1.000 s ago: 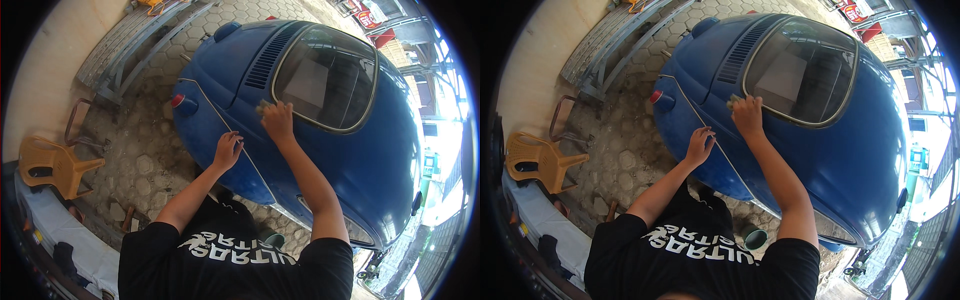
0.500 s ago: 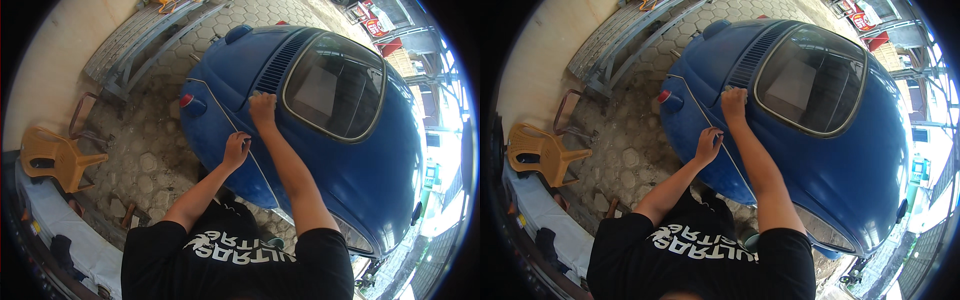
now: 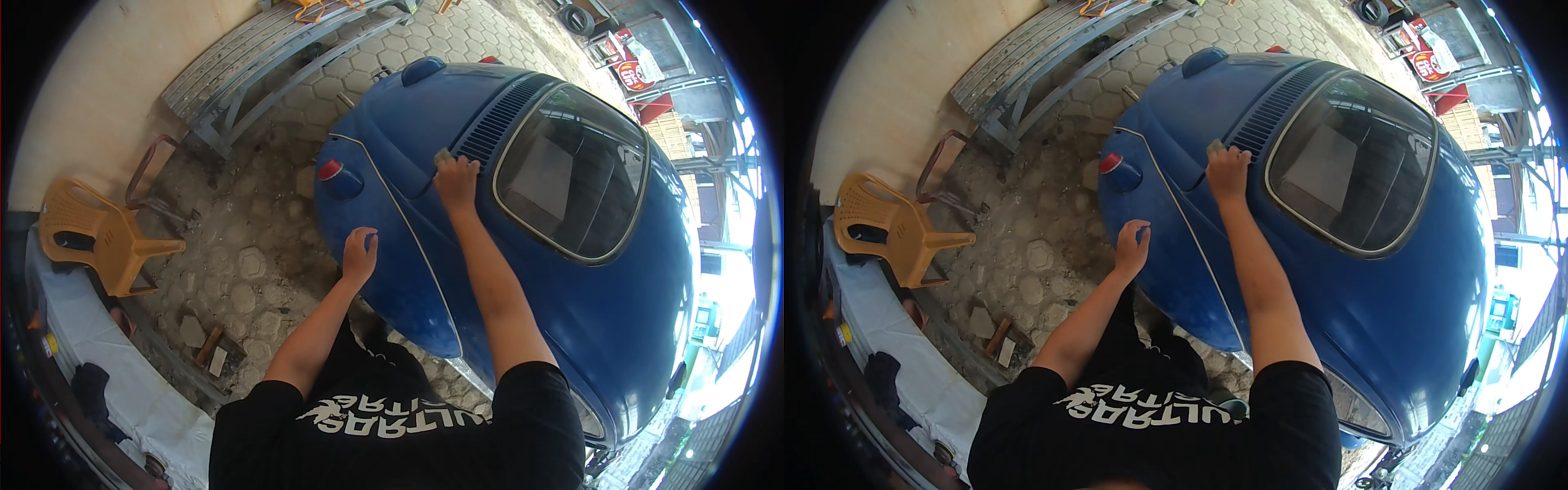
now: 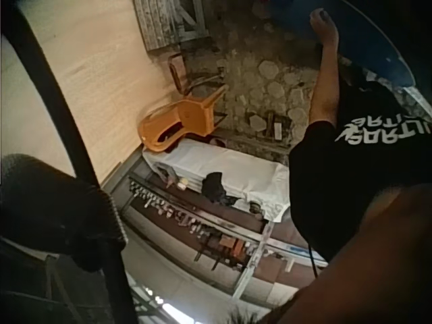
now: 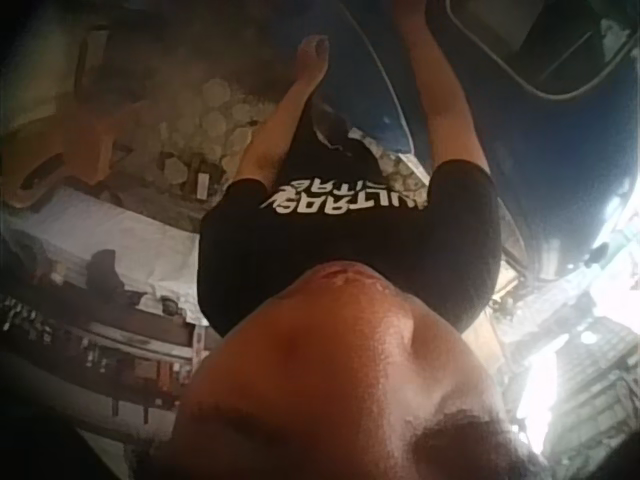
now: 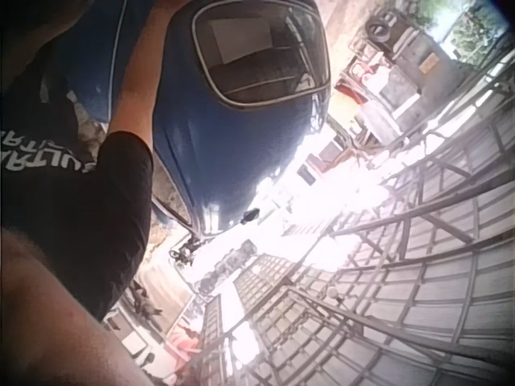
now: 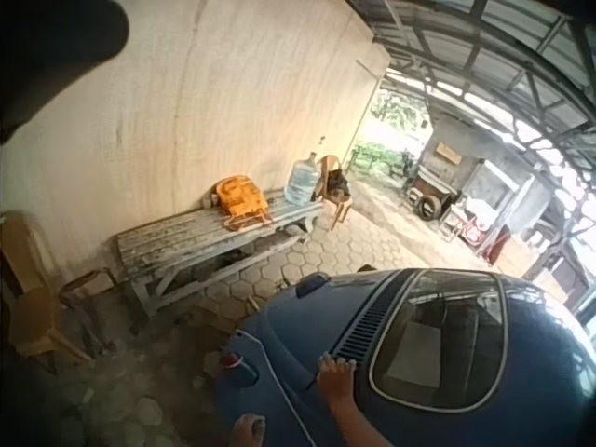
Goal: The person is wet sanding the blue exterior of a vintage car using sandpaper and a bucket of water.
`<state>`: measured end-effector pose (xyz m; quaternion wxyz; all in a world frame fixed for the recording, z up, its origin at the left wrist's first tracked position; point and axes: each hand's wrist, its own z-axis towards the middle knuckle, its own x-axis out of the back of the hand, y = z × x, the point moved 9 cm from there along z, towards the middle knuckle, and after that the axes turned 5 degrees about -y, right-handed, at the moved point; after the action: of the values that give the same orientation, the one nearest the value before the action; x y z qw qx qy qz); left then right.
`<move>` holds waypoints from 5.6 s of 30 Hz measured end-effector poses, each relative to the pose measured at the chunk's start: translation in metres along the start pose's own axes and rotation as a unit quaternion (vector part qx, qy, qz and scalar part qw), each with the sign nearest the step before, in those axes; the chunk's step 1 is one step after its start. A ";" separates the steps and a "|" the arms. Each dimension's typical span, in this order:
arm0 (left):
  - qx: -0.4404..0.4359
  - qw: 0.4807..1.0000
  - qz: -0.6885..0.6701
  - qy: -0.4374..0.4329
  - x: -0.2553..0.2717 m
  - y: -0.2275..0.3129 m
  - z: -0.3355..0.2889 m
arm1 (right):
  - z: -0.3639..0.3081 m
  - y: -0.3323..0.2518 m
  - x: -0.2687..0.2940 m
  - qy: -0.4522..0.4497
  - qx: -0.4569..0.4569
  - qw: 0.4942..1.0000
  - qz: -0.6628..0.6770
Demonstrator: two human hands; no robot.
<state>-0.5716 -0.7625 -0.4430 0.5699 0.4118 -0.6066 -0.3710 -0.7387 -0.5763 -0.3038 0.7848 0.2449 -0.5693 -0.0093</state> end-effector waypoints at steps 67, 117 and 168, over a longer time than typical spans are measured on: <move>-0.053 0.979 -0.155 -0.122 -0.091 0.126 0.016 | -0.239 0.085 0.180 -0.058 -0.279 0.957 0.055; -0.685 0.726 -0.062 -0.009 -0.213 0.550 -0.289 | -0.670 0.323 0.362 0.403 -0.625 0.656 -0.126; -0.698 0.711 -0.003 -0.086 -0.231 0.537 -0.220 | -0.484 0.189 0.279 0.312 -0.460 0.830 0.058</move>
<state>-0.3908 -0.3380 -0.0216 0.6389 -0.1349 -0.2205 -0.7246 -0.2559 -0.3114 -0.0930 0.9416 -0.1875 -0.2375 -0.1478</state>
